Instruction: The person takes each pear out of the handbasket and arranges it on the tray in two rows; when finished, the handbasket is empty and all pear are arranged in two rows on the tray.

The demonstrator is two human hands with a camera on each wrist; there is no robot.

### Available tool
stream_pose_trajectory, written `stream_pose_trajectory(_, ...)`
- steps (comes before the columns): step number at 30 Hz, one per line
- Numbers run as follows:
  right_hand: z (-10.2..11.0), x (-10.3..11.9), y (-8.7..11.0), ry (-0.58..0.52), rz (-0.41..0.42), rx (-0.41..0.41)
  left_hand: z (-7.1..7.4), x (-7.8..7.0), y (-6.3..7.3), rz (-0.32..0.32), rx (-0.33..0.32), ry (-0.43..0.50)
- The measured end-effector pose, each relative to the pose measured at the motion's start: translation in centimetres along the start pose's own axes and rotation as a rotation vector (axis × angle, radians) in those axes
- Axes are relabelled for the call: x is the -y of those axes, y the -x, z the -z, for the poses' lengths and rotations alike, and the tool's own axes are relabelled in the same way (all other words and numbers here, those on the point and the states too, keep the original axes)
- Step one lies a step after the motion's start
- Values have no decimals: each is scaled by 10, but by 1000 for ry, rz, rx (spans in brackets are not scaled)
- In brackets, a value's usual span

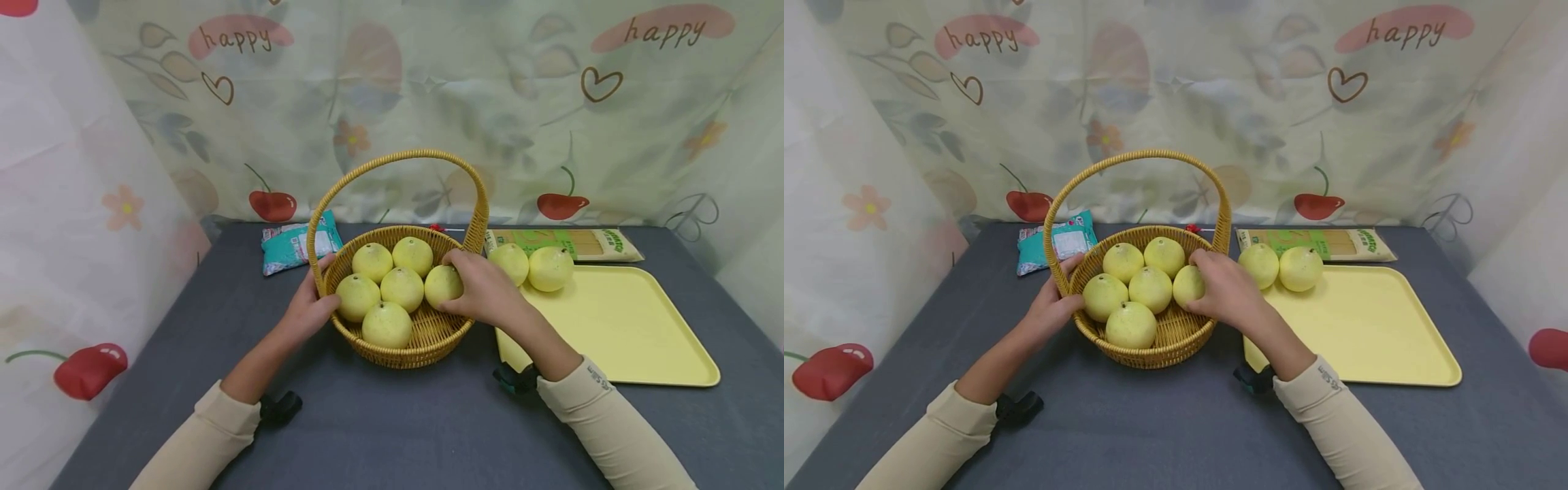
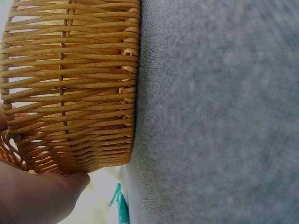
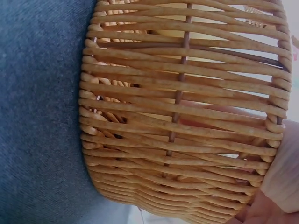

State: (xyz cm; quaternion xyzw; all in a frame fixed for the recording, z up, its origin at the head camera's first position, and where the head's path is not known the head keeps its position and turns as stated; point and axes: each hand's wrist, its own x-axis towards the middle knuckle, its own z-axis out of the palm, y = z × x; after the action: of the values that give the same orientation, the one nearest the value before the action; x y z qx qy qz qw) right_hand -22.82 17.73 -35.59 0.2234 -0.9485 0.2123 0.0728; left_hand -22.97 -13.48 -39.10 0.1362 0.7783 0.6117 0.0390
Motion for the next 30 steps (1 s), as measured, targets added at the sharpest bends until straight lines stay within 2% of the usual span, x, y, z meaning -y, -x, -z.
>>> stream_pose_trajectory(10,0,-1,1,-20,-4,-38,-1,0,-1,-1,-10,-2)
stream_pose_trajectory(23,-3,-4,4,-77,167,-155,-1,0,0,17,-7,8)
stream_pose_trajectory(30,-6,-6,2,-138,196,-163,-1,0,0,23,-6,2)
